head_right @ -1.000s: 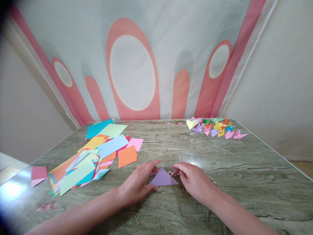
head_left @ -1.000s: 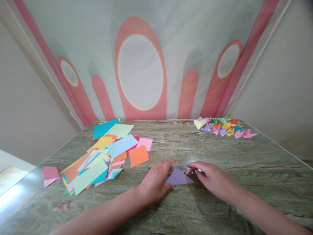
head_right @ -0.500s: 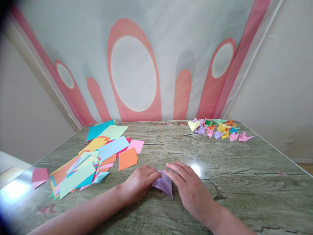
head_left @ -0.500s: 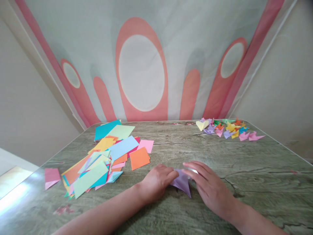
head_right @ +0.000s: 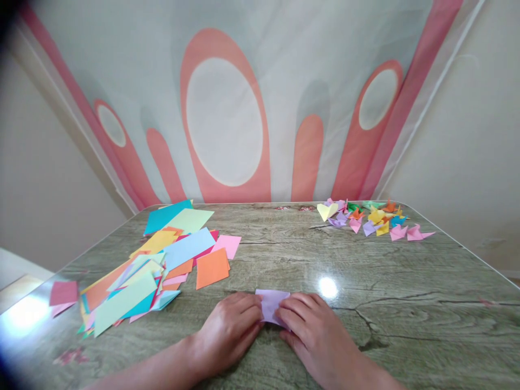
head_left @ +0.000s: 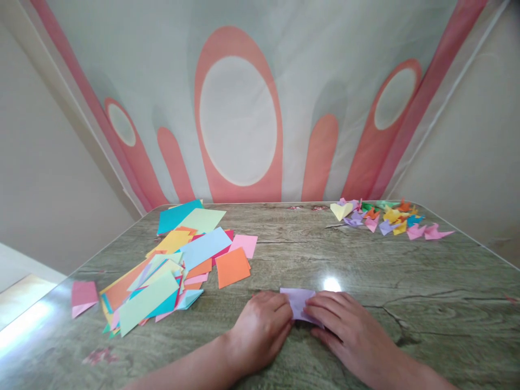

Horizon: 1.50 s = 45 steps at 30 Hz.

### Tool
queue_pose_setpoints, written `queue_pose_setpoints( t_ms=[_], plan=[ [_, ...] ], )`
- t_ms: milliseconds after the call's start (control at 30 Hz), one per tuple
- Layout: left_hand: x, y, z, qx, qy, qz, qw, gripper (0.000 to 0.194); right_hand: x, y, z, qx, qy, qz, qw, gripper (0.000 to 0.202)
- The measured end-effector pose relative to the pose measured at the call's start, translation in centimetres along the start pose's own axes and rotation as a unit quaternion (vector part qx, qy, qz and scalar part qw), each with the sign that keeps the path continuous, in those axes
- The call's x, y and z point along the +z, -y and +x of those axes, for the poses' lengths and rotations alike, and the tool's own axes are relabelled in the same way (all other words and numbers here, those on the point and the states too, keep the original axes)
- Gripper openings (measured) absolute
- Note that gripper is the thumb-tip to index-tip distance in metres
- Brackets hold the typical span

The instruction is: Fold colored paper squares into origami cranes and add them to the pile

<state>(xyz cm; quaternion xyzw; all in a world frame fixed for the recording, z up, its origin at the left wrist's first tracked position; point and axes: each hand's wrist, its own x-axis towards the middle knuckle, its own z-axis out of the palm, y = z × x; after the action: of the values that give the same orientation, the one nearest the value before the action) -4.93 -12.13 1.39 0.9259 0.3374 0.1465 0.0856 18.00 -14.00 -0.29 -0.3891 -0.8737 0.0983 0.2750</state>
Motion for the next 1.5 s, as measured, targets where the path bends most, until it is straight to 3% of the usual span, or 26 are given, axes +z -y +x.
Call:
queue_pose_setpoints(
  t_ms=[267,533,833,1233,1367,1500],
  plan=[
    [0.7,0.4,-0.1,-0.046,-0.056,-0.055,0.996,0.013,0.5,-0.9,-0.1,-0.017,-0.051,0.028,0.998,0.017],
    [0.4,0.0,0.4,-0.143,-0.058,-0.124,0.98,0.004,0.8,-0.6,-0.5,0.057,0.03,0.046,0.997,0.014],
    [0.1,-0.2,0.7,-0.196,0.0,-0.116,0.974,0.022,1.6,-1.2,-1.0,0.132,0.055,0.019,0.99,0.021],
    [0.3,-0.2,0.6,-0.198,0.014,-0.086,0.976,0.024,1.8,-0.8,-0.7,0.177,0.063,-0.017,0.982,0.025],
    [0.3,1.3,1.6,-0.173,0.016,-0.056,0.983,0.025,1.6,-1.7,0.0,0.188,0.06,-0.026,0.98,0.028],
    [-0.3,3.7,4.0,-0.105,0.02,0.005,0.994,0.017,0.7,-3.5,2.2,0.185,0.048,-0.004,0.982,0.014]
  ],
)
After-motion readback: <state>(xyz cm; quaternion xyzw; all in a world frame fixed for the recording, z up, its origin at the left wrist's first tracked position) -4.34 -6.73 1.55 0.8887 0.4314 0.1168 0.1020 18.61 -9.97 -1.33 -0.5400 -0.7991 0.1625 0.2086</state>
